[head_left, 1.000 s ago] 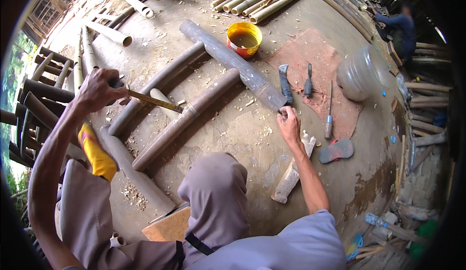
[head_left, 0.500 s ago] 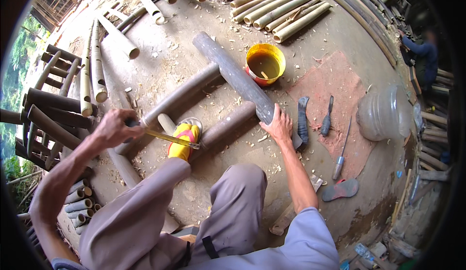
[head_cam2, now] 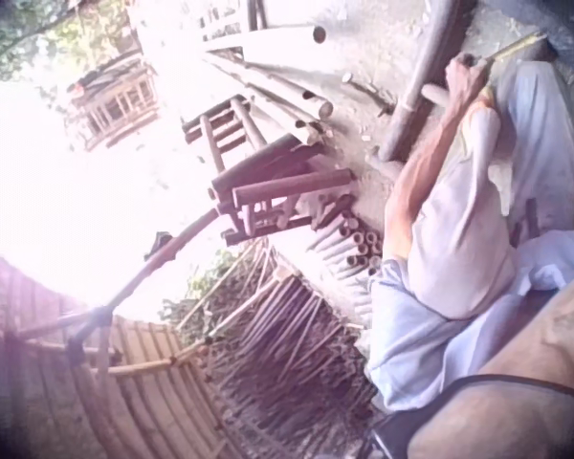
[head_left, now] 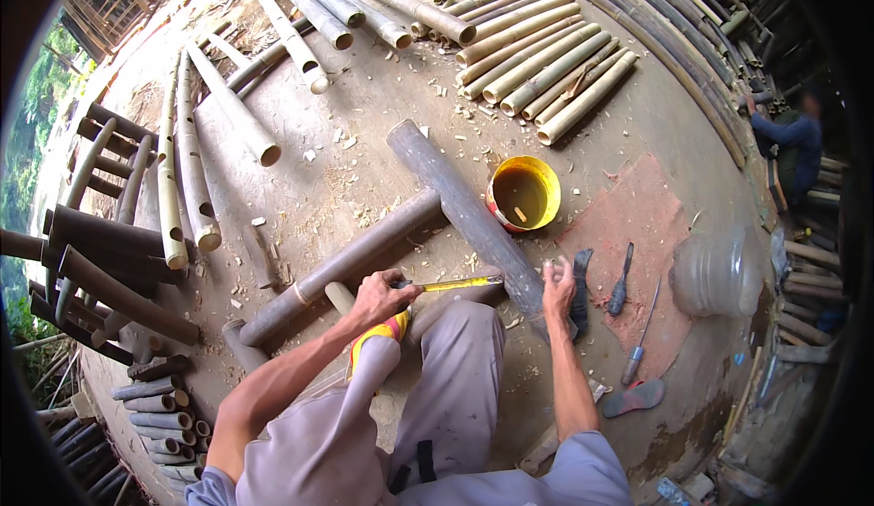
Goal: The person assembles a bamboo structure by selecting and fitting pre-cut bamboo poles together. They use a measuring tape to check dimensions and a knife to mark the bamboo before fitting the pieces into a larger frame.
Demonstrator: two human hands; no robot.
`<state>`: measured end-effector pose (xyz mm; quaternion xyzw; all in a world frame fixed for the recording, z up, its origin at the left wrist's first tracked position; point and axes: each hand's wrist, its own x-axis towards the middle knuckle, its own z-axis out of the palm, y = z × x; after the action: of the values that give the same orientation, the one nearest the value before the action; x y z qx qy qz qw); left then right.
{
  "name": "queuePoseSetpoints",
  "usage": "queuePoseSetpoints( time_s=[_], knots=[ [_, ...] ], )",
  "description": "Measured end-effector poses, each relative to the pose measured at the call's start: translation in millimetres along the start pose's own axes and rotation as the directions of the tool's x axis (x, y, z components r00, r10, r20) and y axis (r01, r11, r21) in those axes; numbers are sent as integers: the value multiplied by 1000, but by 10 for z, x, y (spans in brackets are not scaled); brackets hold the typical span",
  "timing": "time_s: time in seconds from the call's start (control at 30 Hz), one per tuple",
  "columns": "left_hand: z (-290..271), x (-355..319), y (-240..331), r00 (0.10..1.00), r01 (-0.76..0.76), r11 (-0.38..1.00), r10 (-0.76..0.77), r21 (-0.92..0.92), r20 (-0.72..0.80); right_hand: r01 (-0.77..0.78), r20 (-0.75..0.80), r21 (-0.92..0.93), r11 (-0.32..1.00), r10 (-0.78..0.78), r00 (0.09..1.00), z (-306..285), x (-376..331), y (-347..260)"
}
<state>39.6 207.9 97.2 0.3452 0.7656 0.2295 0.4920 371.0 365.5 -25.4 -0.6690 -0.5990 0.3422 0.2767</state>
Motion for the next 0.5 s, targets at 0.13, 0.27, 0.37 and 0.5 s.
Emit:
queuePoseSetpoints(
  time_s=[0.13, 0.27, 0.37, 0.5],
  knots=[
    [-87, 206, -72, 999, 17, 998, -19, -68, -34, -329, 225, 463, 823, 250, 942, 230, 409, -647],
    [-314, 441, -2, 997, 71, 989, -76, -133, -31, -472, 401, 538, 699, 281, 872, 471, 803, -950],
    [-421, 614, -59, 997, 49, 988, -57, -148, -45, -437, 310, 579, 689, 310, 899, 509, 965, -810],
    [-496, 665, -160, 990, 141, 982, -141, -125, 7, -411, 260, 645, 644, 322, 911, 551, 1123, -856]
  ],
)
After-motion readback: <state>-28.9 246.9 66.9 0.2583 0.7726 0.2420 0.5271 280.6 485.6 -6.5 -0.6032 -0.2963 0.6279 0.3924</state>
